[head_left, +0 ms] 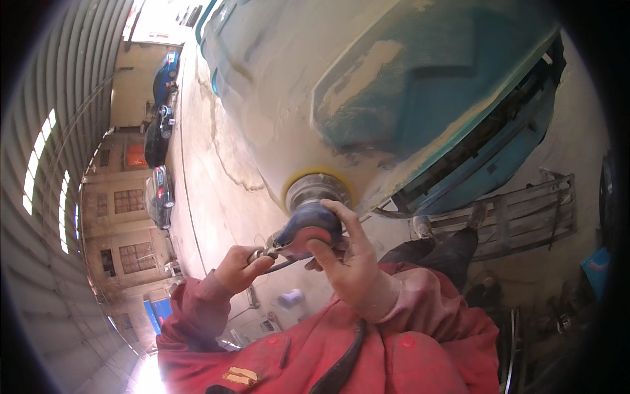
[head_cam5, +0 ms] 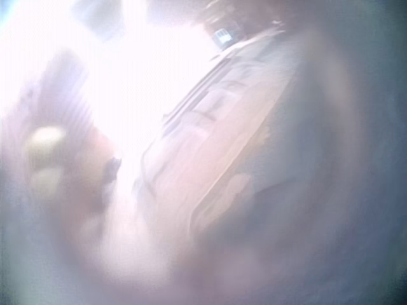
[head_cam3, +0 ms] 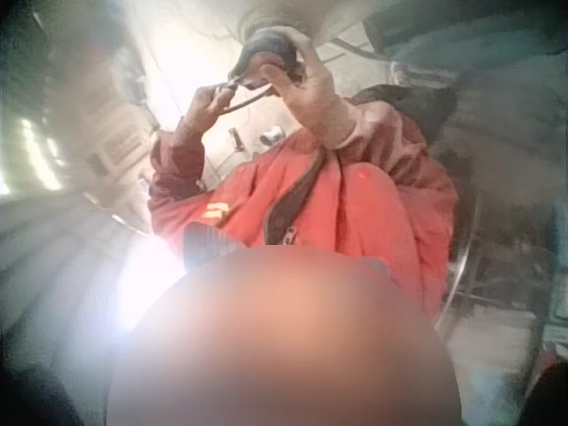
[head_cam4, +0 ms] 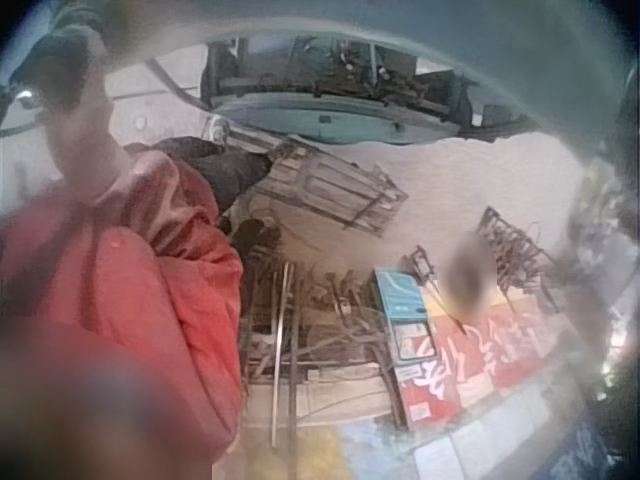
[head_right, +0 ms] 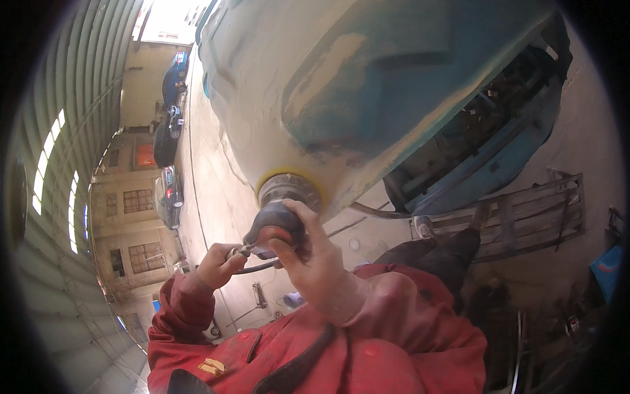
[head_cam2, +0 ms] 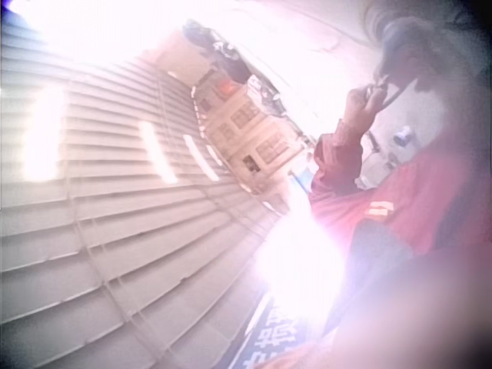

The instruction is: The person uses a pneumatic orbital sander to sand the surface of a car hood. They repeatedly move the sander across the hood and periodically pause to wipe the surface with their hand to check the finish.

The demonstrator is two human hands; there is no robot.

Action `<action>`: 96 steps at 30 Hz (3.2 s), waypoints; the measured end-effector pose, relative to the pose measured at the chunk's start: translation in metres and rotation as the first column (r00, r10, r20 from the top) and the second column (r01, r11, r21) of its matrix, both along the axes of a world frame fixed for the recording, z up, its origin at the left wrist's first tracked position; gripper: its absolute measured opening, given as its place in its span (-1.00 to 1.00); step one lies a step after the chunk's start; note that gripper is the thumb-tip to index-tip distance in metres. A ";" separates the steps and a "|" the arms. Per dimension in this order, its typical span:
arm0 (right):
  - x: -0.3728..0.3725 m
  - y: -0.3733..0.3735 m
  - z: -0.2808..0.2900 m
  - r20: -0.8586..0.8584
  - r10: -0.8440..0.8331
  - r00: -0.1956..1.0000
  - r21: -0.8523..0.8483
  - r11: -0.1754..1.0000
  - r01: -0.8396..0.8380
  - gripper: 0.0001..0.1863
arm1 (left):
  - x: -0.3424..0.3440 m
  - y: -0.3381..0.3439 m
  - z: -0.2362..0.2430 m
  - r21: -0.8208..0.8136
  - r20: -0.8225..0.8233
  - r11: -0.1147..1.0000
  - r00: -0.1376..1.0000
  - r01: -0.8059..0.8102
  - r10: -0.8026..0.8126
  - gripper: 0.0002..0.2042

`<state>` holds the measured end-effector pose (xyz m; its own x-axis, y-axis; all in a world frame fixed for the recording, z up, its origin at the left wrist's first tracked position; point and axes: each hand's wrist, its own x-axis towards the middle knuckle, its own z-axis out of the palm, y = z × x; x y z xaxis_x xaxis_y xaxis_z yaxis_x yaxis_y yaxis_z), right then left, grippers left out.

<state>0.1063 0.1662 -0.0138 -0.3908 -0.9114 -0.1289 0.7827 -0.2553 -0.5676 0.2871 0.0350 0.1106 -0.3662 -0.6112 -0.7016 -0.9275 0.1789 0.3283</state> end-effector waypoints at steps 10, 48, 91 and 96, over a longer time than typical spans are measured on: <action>-0.004 0.001 -0.010 -0.122 -0.002 0.993 0.031 1.000 0.006 -0.30 | -0.001 -0.012 -0.019 -0.010 -0.059 0.999 0.997 0.040 -0.040 -0.70; -0.015 0.002 -0.012 -0.099 -0.029 0.995 0.062 0.997 0.036 -0.34 | -0.001 0.003 -0.037 -0.082 -0.142 0.996 0.989 0.031 -0.042 -0.75; -0.043 0.002 -0.011 -0.143 0.006 0.990 0.040 0.999 0.000 -0.39 | -0.016 0.013 -0.047 -0.070 -0.187 0.997 0.982 -0.010 -0.003 -0.71; -0.030 -0.004 -0.009 -0.349 -0.003 0.937 -0.012 1.000 -0.002 -0.35 | -0.003 0.024 -0.033 -0.015 -0.141 0.993 0.983 -0.119 0.115 -0.71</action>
<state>0.0761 0.1623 -0.0232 -0.4095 -0.9119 0.0269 0.5356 -0.2641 -0.8021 0.2842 0.0593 0.0780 -0.3843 -0.6712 -0.6338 -0.8880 0.0809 0.4527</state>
